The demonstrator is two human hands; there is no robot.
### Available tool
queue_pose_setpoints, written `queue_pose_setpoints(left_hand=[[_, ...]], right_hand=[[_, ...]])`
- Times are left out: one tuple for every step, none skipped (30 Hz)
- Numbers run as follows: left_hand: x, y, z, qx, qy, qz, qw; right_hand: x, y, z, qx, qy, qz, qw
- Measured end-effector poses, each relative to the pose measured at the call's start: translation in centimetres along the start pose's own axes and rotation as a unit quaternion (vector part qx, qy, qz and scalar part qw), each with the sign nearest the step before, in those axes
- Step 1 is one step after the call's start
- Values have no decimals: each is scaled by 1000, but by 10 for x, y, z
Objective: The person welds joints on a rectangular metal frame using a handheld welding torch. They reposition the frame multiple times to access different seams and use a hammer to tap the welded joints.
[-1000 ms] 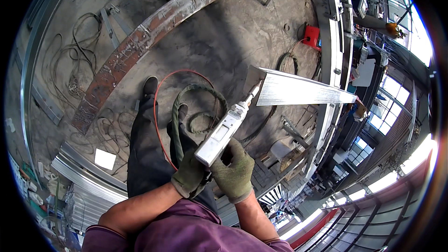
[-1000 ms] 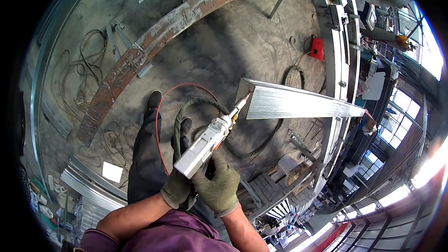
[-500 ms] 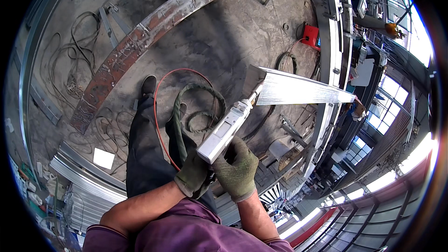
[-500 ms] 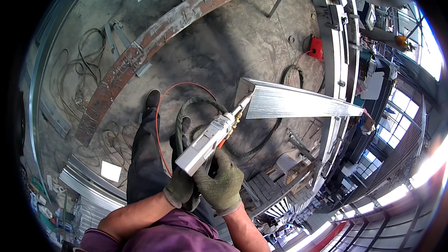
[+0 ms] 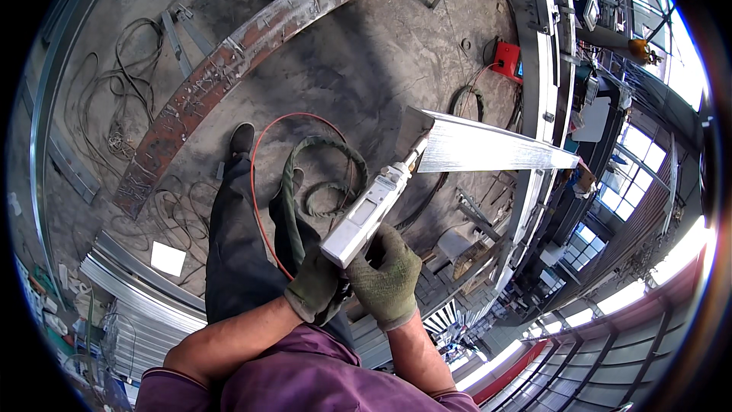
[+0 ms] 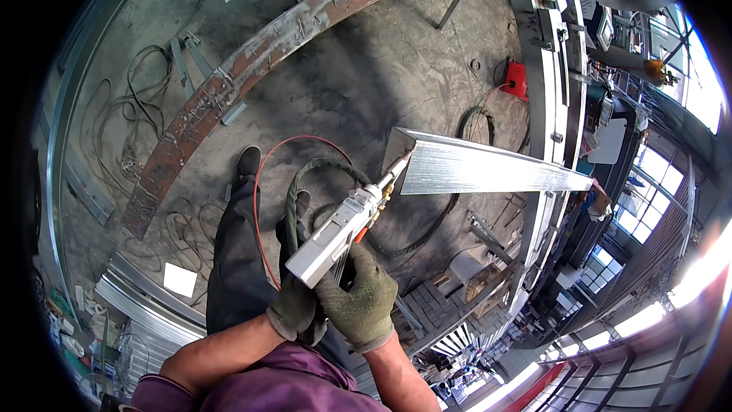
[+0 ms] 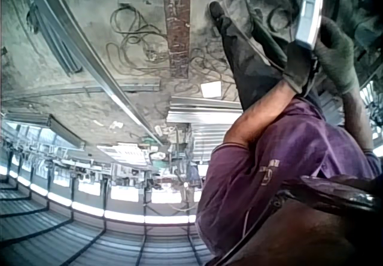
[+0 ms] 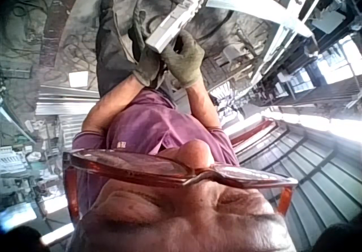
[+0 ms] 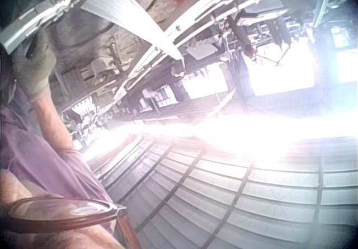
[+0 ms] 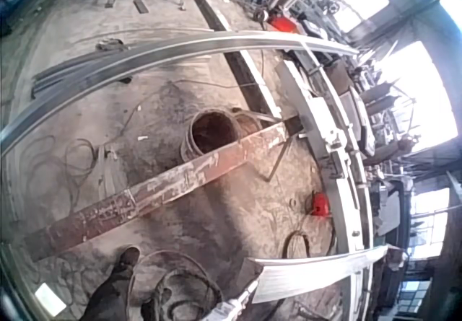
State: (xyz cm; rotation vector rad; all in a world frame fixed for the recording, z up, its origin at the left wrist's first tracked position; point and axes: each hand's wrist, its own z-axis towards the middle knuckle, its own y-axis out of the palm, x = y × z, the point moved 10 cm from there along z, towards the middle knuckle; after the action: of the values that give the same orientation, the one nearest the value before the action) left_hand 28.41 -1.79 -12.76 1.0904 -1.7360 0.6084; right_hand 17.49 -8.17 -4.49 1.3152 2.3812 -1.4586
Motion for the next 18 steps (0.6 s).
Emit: queue_pose_setpoints(left_hand=[[-8, 3, -1, -23, -55, -62, 996], [-11, 5, -2, -28, -65, -76, 995], [-13, 7, -3, -34, -75, -91, 992], [-16, 10, -5, -22, -39, -58, 997], [-15, 10, -5, -12, -25, -59, 998], [-14, 9, -5, -3, -10, -60, 998], [-17, 11, -5, 3, -18, -94, 995], [-16, 10, -4, 4, -26, -114, 993], [-15, 9, -2, 6, -33, -134, 990], [-13, 8, -2, 2, -41, -141, 989], [-9, 5, -1, 5, -28, -119, 992], [-5, 1, 1, 9, -16, -96, 995], [2, -2, 2, 21, 18, -45, 999], [5, -3, 2, 18, 23, -31, 999], [7, -4, 3, 16, 28, -17, 999], [5, -4, 3, 1, 5, -40, 999], [4, -4, 3, -5, -11, -57, 998], [2, -3, 4, -11, -28, -75, 997]], right_hand=[[0, 0, 0, 0, 0, 0, 1000], [-1, 0, 0, 0, -1, 0, 1000], [1, 1, 0, -1, 10, 9, 1000], [2, 1, 0, -3, 21, 18, 1000], [4, 2, 0, -4, 32, 27, 999], [2, 1, 0, -2, 22, 17, 1000], [-1, 0, 0, 0, 12, 6, 1000], [-4, -1, 0, 1, 2, -4, 1000], [-4, -1, 0, 2, 2, -5, 1000], [-4, -1, 1, 2, 2, -7, 1000], [-5, -1, 1, 3, 2, -8, 1000], [-5, -1, 2, 3, 5, -7, 1000], [-6, -2, 2, 4, 7, -5, 1000], [-7, -2, 2, 5, 9, -4, 1000], [-7, -2, 2, 6, 8, -10, 1000], [-8, -3, 2, 6, 7, -15, 1000], [-9, -3, 2, 6, 5, -21, 1000], [-8, -2, 3, 5, 5, -27, 1000]])
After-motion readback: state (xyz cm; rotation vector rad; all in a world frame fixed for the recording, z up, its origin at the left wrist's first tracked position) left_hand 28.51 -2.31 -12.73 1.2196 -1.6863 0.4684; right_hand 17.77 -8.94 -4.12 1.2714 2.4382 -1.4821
